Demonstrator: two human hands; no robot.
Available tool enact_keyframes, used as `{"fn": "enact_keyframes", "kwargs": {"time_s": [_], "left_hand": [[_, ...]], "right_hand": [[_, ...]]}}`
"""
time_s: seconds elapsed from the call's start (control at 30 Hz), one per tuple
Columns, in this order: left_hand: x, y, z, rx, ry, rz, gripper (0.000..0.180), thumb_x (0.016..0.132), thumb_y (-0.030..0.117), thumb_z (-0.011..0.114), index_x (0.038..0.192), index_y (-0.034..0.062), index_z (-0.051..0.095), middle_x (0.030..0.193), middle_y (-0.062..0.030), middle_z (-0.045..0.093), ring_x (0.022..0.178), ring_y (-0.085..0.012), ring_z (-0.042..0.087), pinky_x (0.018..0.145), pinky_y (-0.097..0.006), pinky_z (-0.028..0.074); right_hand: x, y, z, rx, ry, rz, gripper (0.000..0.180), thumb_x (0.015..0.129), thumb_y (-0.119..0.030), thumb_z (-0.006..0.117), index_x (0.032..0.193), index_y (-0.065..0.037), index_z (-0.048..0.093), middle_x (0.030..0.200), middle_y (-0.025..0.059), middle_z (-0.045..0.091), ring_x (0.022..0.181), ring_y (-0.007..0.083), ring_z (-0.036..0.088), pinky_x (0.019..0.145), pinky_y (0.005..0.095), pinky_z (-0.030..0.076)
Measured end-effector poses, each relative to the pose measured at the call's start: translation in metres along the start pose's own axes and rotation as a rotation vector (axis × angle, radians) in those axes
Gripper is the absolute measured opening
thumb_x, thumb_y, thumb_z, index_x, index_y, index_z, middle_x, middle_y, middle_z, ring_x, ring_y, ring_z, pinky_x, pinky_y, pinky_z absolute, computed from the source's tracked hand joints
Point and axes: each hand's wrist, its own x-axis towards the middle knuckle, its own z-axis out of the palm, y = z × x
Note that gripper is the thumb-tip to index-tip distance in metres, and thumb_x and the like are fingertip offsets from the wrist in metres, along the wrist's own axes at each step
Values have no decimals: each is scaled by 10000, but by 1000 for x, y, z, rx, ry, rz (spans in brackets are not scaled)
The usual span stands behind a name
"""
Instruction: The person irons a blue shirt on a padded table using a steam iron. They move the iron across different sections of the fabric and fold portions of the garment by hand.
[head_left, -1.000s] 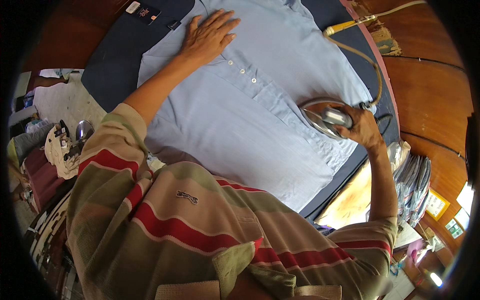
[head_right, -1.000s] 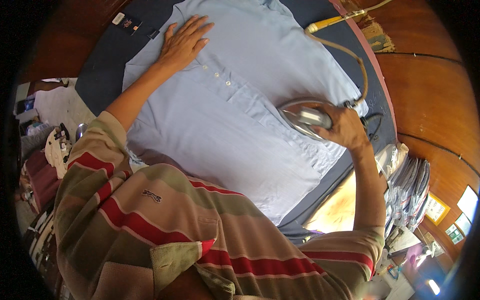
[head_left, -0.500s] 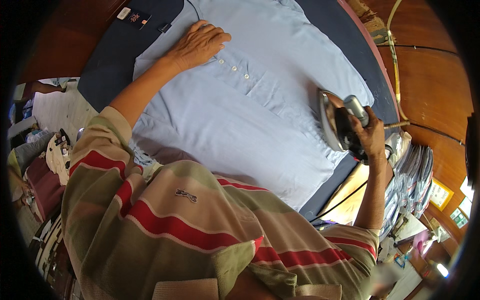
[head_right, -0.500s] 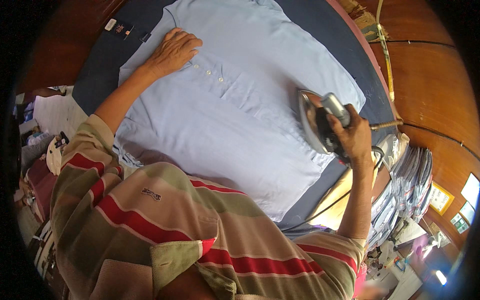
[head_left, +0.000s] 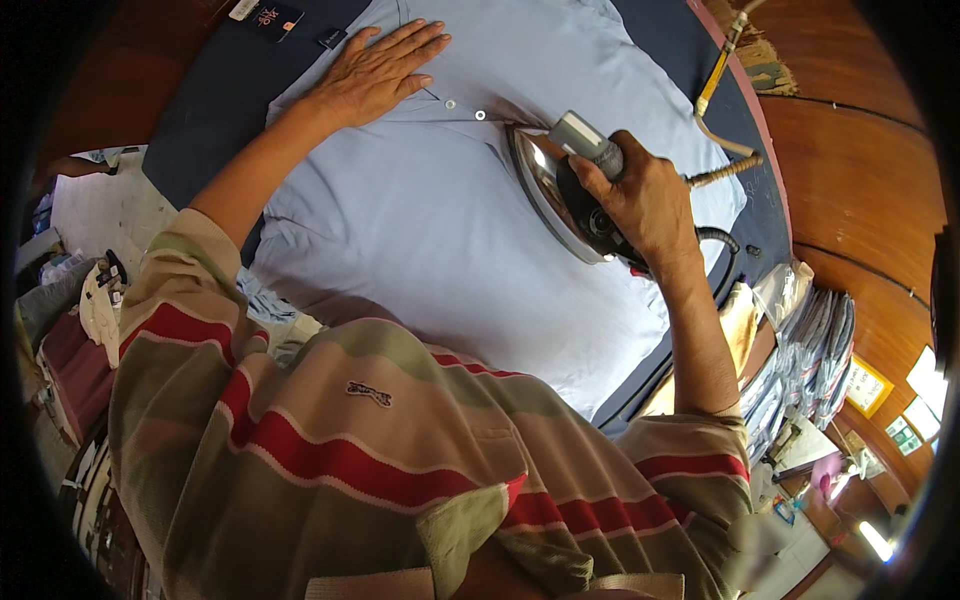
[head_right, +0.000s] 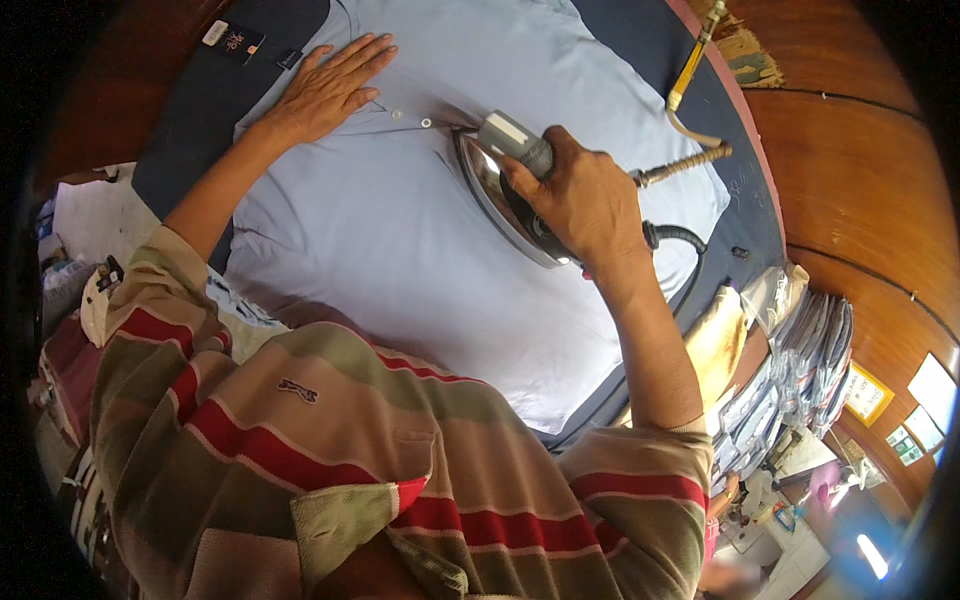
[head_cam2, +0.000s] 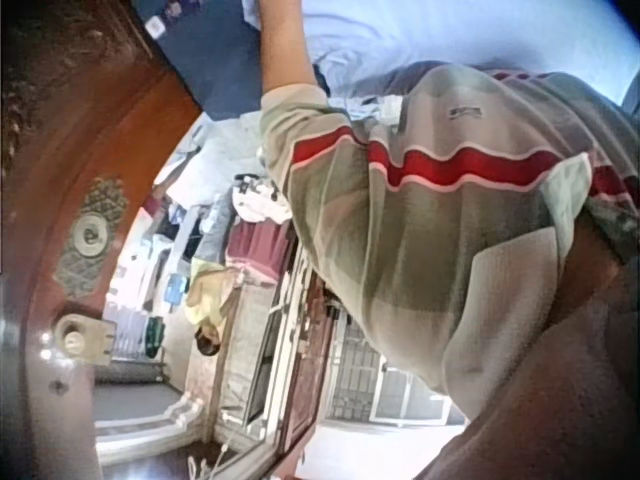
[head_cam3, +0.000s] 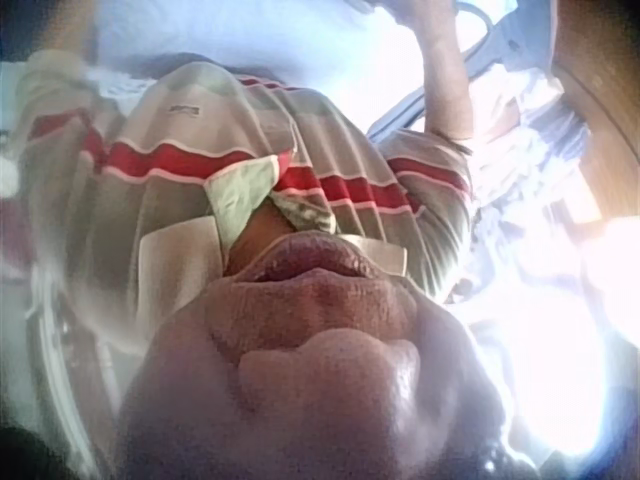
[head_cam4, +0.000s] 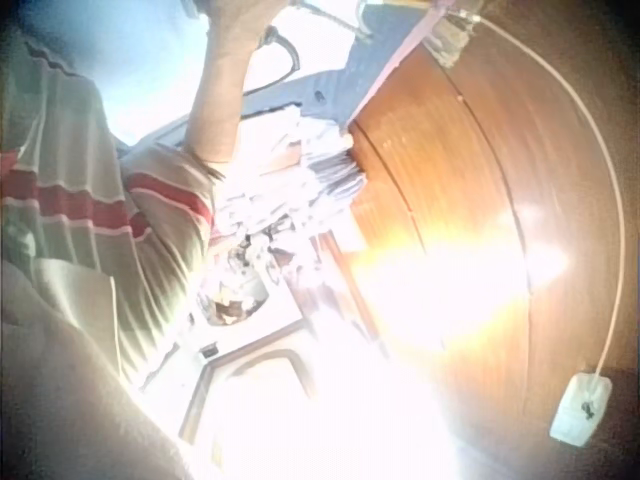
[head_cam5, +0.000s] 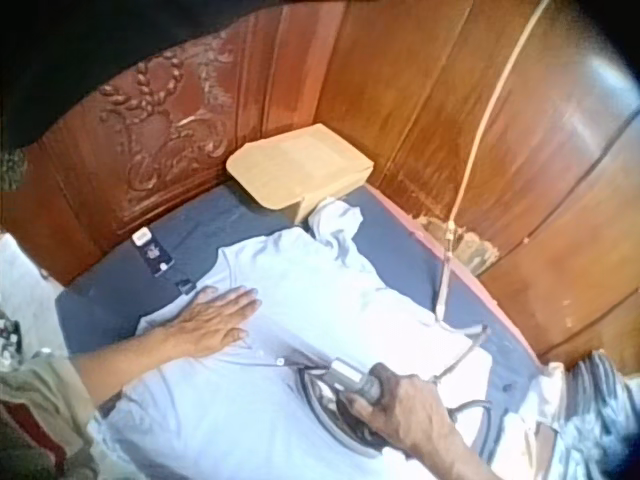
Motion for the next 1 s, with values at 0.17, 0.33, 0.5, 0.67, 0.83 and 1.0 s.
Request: {"fn": "enact_keyframes", "kwargs": {"time_s": [0.17, 0.33, 0.5, 0.67, 0.83, 1.0], "left_hand": [[0, -3, 2, -36, 30, 7, 512, 971, 388, 309, 1448, 233, 211, 1508, 41, 192, 1382, -123, 175, 1099, -416, 155], [-1, -5, 4, -55, 41, 18, 515, 964, 349, 361, 1445, 231, 222, 1510, 33, 189, 1381, -126, 182, 1093, -427, 162], [-9, 17, -17, -142, 149, 53, 551, 895, 289, 491, 1403, 159, 322, 1460, -23, 305, 1346, -169, 268, 1068, -447, 202], [-24, 157, -22, -624, 361, 440, 351, 778, 203, 576, 1111, 93, 565, 1181, -38, 526, 1110, -199, 491, 941, -395, 360], [1, 219, -18, -512, 268, 293, 238, 806, 164, 536, 1034, 127, 593, 1063, -17, 540, 1071, -177, 487, 936, -386, 349], [7, 224, -13, -481, 247, 276, 144, 827, 153, 523, 950, 143, 598, 1027, -14, 532, 1031, -182, 492, 931, -418, 346]], "right_hand": [[-24, 19, 1, -1, -2, 48, 473, 810, -496, 601, 905, -33, 583, 634, 189, 625, 649, 331, 655, 605, 400, 518], [-18, 25, -1, 11, -12, 80, 492, 790, -506, 630, 934, -37, 589, 646, 175, 634, 652, 332, 659, 607, 398, 523], [0, 40, -13, 47, -5, 63, 482, 801, -467, 629, 983, -21, 594, 690, 195, 641, 682, 318, 667, 633, 377, 519], [40, 44, -37, -78, 103, -103, 519, 784, -491, 638, 981, -12, 610, 711, 200, 644, 695, 323, 660, 645, 379, 504], [89, -10, -54, -141, 9, -358, 605, 763, -595, 591, 1000, -39, 624, 713, 191, 648, 717, 341, 656, 645, 380, 504], [132, -63, -32, -217, 50, -655, 644, 767, -584, 578, 1051, -7, 621, 684, 207, 635, 662, 317, 650, 630, 371, 508]]}}
